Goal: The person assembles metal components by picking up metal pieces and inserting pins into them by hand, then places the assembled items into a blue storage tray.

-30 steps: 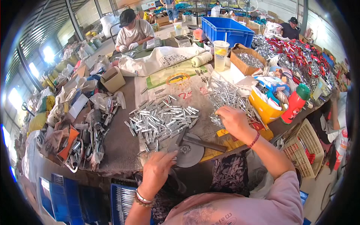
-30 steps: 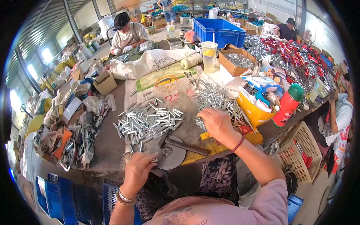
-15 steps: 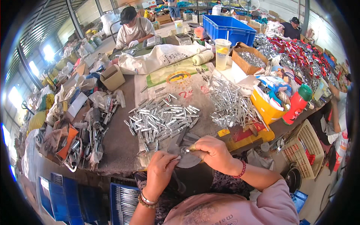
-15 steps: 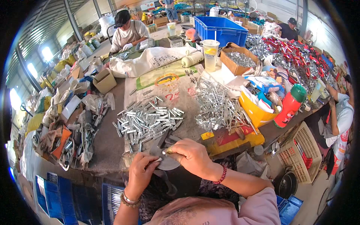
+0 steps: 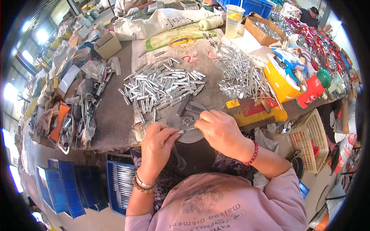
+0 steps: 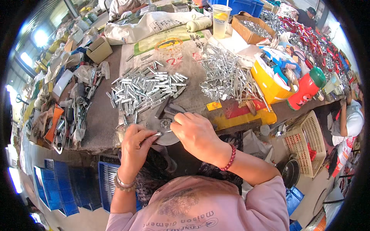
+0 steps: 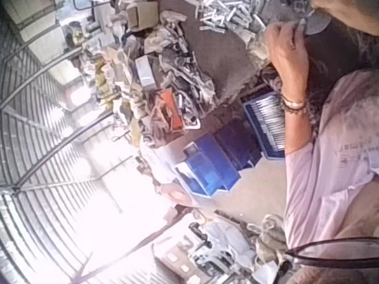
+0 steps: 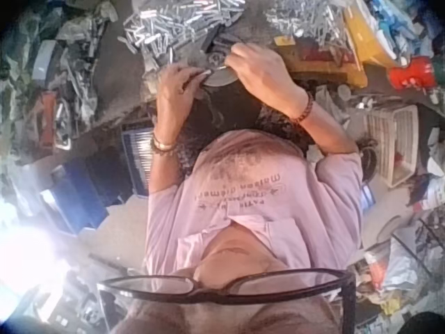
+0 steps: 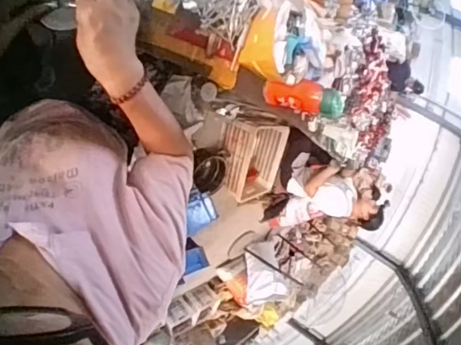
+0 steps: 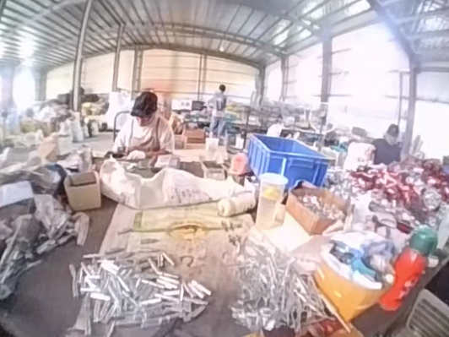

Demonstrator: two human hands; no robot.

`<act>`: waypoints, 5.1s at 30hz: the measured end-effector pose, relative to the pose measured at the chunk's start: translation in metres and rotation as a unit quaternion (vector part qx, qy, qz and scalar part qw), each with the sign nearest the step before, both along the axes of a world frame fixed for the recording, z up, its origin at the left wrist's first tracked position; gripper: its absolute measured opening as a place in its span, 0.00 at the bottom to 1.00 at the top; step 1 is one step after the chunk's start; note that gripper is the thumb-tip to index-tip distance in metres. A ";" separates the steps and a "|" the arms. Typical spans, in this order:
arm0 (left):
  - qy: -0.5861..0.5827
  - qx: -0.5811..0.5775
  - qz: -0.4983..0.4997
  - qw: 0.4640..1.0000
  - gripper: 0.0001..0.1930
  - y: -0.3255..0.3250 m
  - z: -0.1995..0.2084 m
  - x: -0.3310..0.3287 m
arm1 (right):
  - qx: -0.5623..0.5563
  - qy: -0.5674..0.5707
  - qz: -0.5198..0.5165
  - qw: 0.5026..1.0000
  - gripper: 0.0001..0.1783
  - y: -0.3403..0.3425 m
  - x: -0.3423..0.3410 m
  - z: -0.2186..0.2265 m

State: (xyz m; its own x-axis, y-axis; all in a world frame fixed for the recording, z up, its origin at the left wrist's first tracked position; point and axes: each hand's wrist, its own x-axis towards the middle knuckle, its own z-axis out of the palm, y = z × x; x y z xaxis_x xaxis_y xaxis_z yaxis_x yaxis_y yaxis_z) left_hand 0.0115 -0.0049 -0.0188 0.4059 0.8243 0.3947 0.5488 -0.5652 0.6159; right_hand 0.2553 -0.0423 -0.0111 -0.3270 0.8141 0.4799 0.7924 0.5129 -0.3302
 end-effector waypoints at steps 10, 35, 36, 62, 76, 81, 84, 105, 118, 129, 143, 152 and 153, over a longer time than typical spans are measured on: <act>-0.009 0.017 -0.017 1.000 0.10 0.001 -0.007 -0.002 | 0.027 0.011 0.004 1.000 0.08 -0.001 -0.005 -0.005; -0.010 0.024 -0.003 1.000 0.09 -0.001 -0.010 0.004 | 0.061 0.008 -0.146 0.987 0.04 0.057 0.096 -0.005; -0.008 0.023 -0.004 1.000 0.09 -0.001 -0.010 0.004 | 0.058 -0.021 -0.141 0.988 0.04 0.061 0.100 -0.006; -0.028 0.045 -0.014 0.998 0.11 0.002 -0.017 0.001 | 0.001 0.121 0.032 0.992 0.10 0.019 -0.019 -0.014; -0.024 0.039 -0.026 0.999 0.10 -0.004 -0.014 -0.004 | 0.102 -0.155 0.032 0.982 0.03 0.003 -0.037 0.013; -0.035 0.045 -0.027 0.998 0.10 -0.005 -0.015 -0.001 | 0.080 -0.068 -0.011 0.994 0.10 -0.006 -0.017 0.018; -0.036 0.035 -0.023 0.998 0.10 -0.007 -0.016 -0.001 | 0.060 -0.067 -0.101 0.991 0.19 -0.004 0.007 0.013; -0.057 0.045 -0.044 0.996 0.12 0.002 -0.023 -0.002 | 0.004 -0.017 -0.007 1.000 0.33 -0.061 0.013 0.001; -0.042 0.048 -0.025 0.998 0.13 0.000 -0.023 -0.001 | 0.053 -0.032 -0.050 0.997 0.21 -0.014 0.027 0.014; -0.098 0.116 0.035 0.988 0.16 -0.017 -0.024 0.004 | -0.251 0.156 -0.032 0.955 0.12 -0.057 -0.013 -0.002; -0.443 -0.394 0.042 0.804 0.36 -0.063 -0.046 0.004 | -0.483 0.316 0.006 0.816 0.11 -0.069 -0.040 -0.012; -0.499 -0.298 0.123 0.804 0.31 -0.073 -0.069 -0.074 | -0.480 0.320 0.043 0.816 0.23 -0.073 -0.058 -0.036; -0.493 -0.276 0.153 0.811 0.30 -0.077 -0.078 -0.092 | -0.487 0.312 0.059 0.814 0.23 -0.073 -0.058 -0.041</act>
